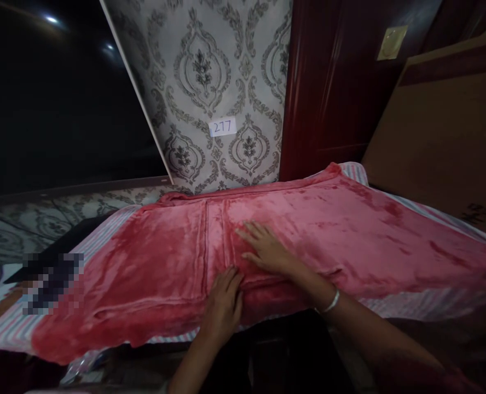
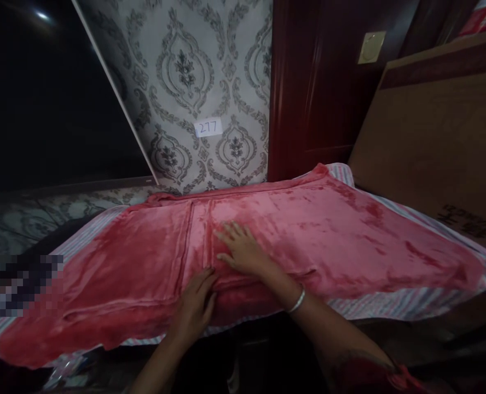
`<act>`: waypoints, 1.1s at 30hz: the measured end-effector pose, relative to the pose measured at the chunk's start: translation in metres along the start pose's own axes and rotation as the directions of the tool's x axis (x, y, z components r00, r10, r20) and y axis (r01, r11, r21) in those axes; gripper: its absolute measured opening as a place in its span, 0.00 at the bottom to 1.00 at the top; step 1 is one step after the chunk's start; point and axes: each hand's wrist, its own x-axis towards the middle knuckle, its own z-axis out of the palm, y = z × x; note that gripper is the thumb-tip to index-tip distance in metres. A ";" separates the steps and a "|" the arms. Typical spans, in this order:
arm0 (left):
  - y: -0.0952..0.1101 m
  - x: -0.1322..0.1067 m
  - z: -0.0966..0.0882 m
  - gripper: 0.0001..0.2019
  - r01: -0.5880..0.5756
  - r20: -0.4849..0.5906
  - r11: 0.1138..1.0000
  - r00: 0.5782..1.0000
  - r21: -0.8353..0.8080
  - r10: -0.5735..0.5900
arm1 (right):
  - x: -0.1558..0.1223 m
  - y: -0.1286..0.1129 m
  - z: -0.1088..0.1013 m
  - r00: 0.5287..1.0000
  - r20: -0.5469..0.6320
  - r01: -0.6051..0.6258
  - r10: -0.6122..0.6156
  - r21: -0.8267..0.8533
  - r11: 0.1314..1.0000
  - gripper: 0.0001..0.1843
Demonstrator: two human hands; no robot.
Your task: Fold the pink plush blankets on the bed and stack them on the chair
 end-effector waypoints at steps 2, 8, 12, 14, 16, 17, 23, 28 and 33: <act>0.002 0.008 -0.016 0.18 0.067 0.010 0.994 0.998 -0.083 -0.067 | 0.008 -0.004 0.014 0.994 0.110 0.018 -0.019 0.009 1.000 0.36; -0.034 0.089 -0.026 0.21 0.234 0.211 0.948 0.959 -0.214 -0.189 | 0.005 -0.005 0.032 0.985 0.173 0.004 -0.014 0.058 0.998 0.40; -0.072 0.170 0.016 0.27 0.244 0.544 0.970 0.815 -0.008 -0.200 | 0.006 -0.005 0.029 0.985 0.173 -0.019 0.002 0.099 0.995 0.40; -0.087 0.202 0.039 0.29 0.229 0.604 0.972 0.768 0.047 -0.211 | 0.006 -0.005 0.027 0.984 0.180 -0.032 0.008 0.129 0.991 0.39; -0.100 0.222 0.060 0.30 0.227 0.627 0.970 0.744 0.089 -0.232 | 0.006 -0.006 0.025 0.982 0.190 -0.043 0.013 0.153 0.987 0.39; -0.106 0.228 0.069 0.30 0.228 0.632 0.967 0.735 0.114 -0.247 | 0.005 -0.006 0.024 0.980 0.198 -0.052 0.019 0.162 0.985 0.38; -0.130 0.226 0.102 0.38 0.277 0.587 0.928 0.720 0.248 -0.371 | 0.005 -0.005 0.022 0.966 0.257 -0.088 0.036 0.193 0.977 0.39; -0.136 0.218 0.112 0.40 0.302 0.543 0.906 0.727 0.295 -0.419 | 0.000 -0.002 0.027 0.975 0.223 -0.050 -0.002 0.228 0.972 0.37; -0.138 0.218 0.112 0.41 0.306 0.584 0.914 0.704 0.265 -0.405 | -0.002 -0.002 0.028 0.976 0.218 -0.039 -0.020 0.264 0.964 0.33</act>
